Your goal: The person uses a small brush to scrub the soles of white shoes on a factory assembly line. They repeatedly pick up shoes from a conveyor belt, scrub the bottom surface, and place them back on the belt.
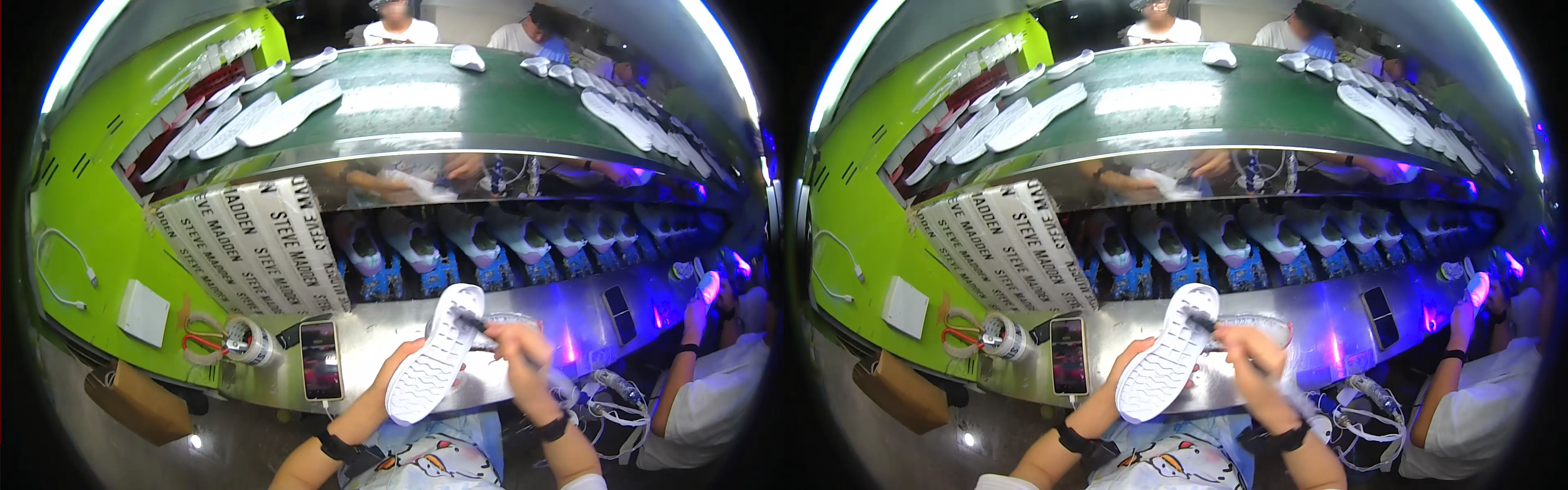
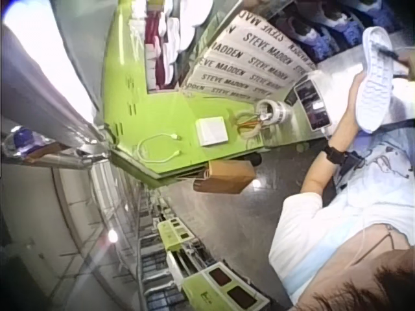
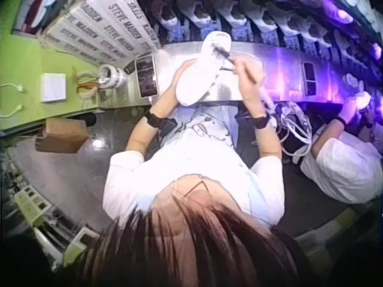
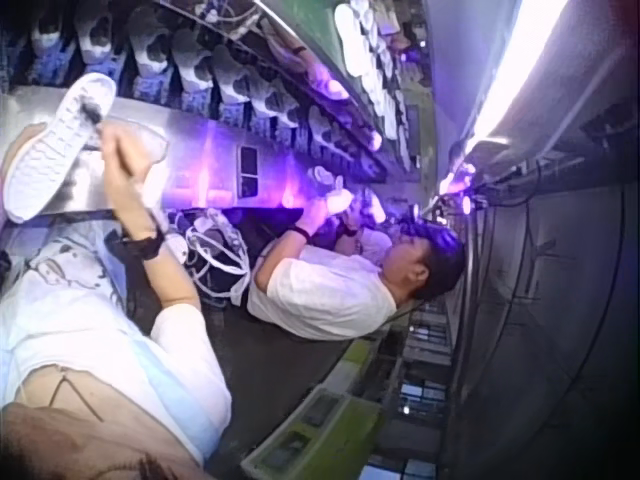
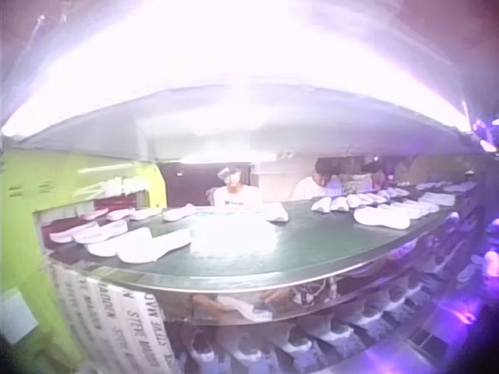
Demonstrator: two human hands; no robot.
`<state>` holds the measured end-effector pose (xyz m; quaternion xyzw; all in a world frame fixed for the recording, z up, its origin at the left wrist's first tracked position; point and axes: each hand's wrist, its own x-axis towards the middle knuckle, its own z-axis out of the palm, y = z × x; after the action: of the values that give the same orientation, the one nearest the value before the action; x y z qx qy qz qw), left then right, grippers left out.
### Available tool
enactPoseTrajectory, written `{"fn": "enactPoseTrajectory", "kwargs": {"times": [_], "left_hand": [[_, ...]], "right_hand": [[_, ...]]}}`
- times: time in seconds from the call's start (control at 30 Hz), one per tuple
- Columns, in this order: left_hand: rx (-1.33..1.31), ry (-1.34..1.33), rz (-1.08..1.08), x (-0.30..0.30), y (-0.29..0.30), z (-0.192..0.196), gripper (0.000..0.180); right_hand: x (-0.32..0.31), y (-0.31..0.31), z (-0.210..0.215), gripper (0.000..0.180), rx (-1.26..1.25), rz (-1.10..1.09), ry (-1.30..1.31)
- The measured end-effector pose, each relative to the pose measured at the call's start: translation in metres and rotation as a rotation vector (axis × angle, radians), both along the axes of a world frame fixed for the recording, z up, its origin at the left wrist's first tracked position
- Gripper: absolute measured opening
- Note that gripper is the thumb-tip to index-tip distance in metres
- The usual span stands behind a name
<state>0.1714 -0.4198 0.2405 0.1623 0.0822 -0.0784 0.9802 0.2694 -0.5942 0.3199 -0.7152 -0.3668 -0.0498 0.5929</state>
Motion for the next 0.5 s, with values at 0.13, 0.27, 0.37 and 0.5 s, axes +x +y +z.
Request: {"fn": "enactPoseTrajectory", "kwargs": {"times": [0.13,0.27,0.37,0.5], "left_hand": [[-0.176,-0.178,0.029,0.009,0.002,0.026,0.065],[0.018,-0.633,-0.116,0.06,0.034,0.123,0.059],[-0.318,-0.446,0.104,0.114,0.092,0.179,0.048],[-0.138,-0.606,0.234,0.125,0.085,0.213,0.048]], "right_hand": [[-0.052,-0.012,0.003,0.014,-0.093,0.359,-0.345],[-0.057,-0.051,0.043,0.03,0.293,0.169,0.118],[-0.042,-0.053,0.056,0.039,0.175,-0.093,-0.084],[-0.045,-0.053,0.045,0.036,0.264,-0.041,0.026]]}}
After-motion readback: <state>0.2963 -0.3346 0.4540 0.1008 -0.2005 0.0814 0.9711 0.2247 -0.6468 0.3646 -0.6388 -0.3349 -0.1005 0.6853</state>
